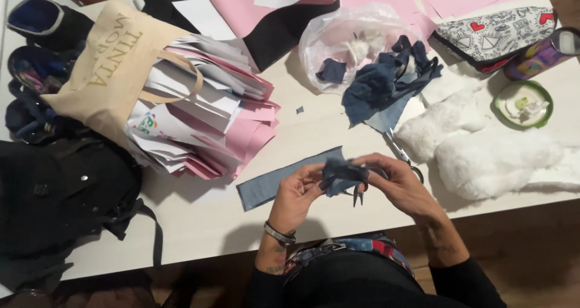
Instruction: Cutting strips of fabric and organizing them on a workbench.
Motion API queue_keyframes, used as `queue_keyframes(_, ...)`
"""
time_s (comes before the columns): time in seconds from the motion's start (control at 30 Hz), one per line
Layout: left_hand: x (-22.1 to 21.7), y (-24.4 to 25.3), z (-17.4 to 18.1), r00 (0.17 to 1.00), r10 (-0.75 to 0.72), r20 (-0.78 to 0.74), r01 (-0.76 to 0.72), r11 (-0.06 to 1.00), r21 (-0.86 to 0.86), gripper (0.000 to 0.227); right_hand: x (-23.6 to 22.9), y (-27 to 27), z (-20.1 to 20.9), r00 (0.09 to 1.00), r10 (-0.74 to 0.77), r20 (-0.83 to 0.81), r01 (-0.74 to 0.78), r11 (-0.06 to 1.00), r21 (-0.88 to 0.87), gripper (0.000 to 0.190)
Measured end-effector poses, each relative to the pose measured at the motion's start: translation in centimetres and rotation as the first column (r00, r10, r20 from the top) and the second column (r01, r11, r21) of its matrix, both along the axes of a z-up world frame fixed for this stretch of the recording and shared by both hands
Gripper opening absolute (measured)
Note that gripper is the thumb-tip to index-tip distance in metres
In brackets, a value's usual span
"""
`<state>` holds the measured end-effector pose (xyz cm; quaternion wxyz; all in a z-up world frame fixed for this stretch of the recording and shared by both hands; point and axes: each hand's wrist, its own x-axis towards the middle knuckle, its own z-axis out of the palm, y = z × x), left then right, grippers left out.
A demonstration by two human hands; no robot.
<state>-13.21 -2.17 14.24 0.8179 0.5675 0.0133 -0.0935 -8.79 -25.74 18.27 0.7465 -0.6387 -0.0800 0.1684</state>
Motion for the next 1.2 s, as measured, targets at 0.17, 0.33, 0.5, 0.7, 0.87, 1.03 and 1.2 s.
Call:
queue_keyframes(0.17, -0.5, 1.9, 1.3, 0.998, -0.051, -0.031, 0.049, 0.996, -0.071, 0.032, 0.4, -0.6, 1.3, 0.946, 0.23, 0.227, -0.202, 0.969, -0.14, 0.022)
queue_keyframes(0.33, -1.8, 2.6, 1.5, 0.988, -0.121, -0.094, 0.109, 0.987, -0.119, 0.041, -0.1, 0.9, 3.8, 0.912, 0.271, 0.307, -0.171, 0.933, -0.317, 0.022)
queue_keyframes(0.5, -2.4, 2.7, -0.6, 0.991, -0.064, -0.117, 0.033, 0.967, -0.252, 0.047, -0.7, 1.8, 3.4, 0.885, 0.275, 0.376, -0.097, 0.899, -0.428, 0.023)
queue_keyframes(0.7, -2.3, 3.1, 1.3, 0.997, 0.032, -0.075, -0.039, 0.995, -0.093, 0.048, -1.3, 2.6, 2.7, 0.888, 0.27, 0.373, -0.095, 0.9, -0.425, 0.022)
queue_keyframes(0.87, -2.2, 2.5, 0.1, 0.974, 0.184, -0.136, -0.193, 0.979, -0.061, 0.027, -1.8, 3.9, 2.6, 0.87, 0.12, 0.478, 0.115, 0.893, -0.434, 0.02)
queue_keyframes(1.03, -2.1, 2.3, 0.4, 0.974, 0.175, -0.143, -0.181, 0.983, -0.03, 0.025, -1.9, 4.2, 1.0, 0.746, 0.22, 0.629, 0.158, 0.858, -0.488, 0.053)
queue_keyframes(1.2, -1.6, 2.6, 0.2, 0.977, 0.164, -0.135, -0.17, 0.985, -0.034, 0.025, -1.9, 4.3, -0.2, 0.572, 0.23, 0.788, 0.257, 0.861, -0.438, 0.046)
